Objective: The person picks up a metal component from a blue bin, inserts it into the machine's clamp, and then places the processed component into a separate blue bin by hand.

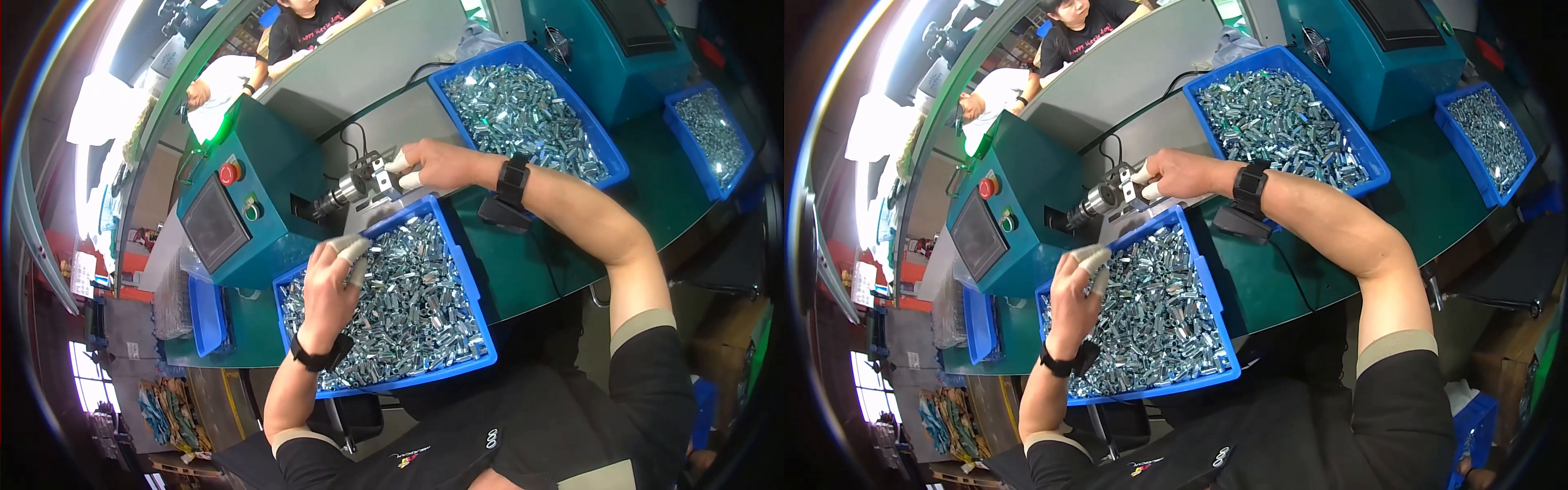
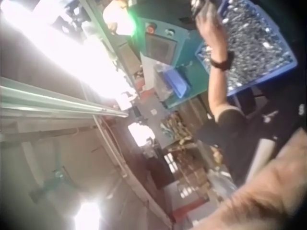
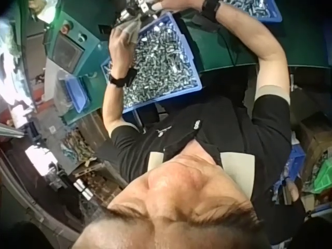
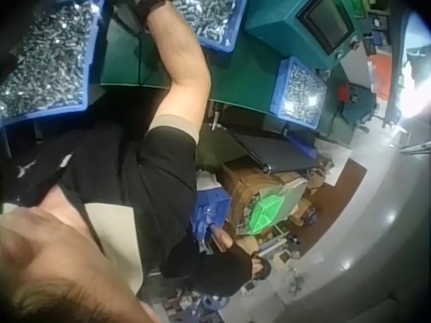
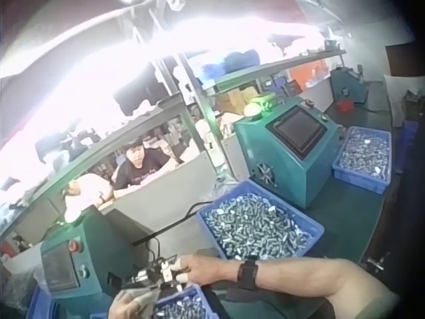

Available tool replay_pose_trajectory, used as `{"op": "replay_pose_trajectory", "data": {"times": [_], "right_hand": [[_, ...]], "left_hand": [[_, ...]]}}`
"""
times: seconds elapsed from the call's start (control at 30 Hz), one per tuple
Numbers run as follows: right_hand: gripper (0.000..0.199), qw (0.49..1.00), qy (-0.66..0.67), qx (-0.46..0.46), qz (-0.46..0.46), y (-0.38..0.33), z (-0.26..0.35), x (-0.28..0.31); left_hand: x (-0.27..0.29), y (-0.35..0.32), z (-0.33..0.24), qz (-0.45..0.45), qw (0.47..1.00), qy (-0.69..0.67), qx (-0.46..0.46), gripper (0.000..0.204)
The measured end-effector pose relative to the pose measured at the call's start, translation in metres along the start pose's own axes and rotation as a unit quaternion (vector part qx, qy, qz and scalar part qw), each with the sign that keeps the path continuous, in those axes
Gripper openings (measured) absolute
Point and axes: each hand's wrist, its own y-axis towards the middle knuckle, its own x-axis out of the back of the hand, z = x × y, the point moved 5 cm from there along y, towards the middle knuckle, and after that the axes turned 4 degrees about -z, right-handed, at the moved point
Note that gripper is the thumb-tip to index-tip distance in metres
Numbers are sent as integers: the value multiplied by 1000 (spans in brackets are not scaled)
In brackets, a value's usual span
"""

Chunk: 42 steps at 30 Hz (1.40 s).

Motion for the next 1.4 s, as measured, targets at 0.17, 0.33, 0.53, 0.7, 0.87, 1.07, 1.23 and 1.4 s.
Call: {"op": "replay_pose_trajectory", "data": {"times": [0.17,0.33,0.53,0.7,0.87,1.07,1.23,1.4], "right_hand": [[30,998,-8,-37,54,18,-9,-17],[41,985,19,-116,126,24,-6,-18],[35,998,22,-48,20,14,-3,-25],[36,999,14,-36,-12,10,-2,-24],[41,994,-17,-95,45,11,3,-22],[41,996,6,-88,32,15,-1,-21],[37,993,3,-115,17,13,-5,-22],[36,992,15,-124,-4,16,-13,-20]], "left_hand": [[13,-38,3,20,999,-5,31,29],[18,-55,4,12,998,-22,51,29],[10,-55,-1,42,996,-46,59,29],[4,-55,-7,57,994,-56,68,29],[-2,-61,-6,77,992,-55,84,29],[-11,-59,-3,102,990,-54,80,30],[-14,-58,-11,93,992,-65,47,30],[-20,-49,-26,96,994,-54,9,31]]}}
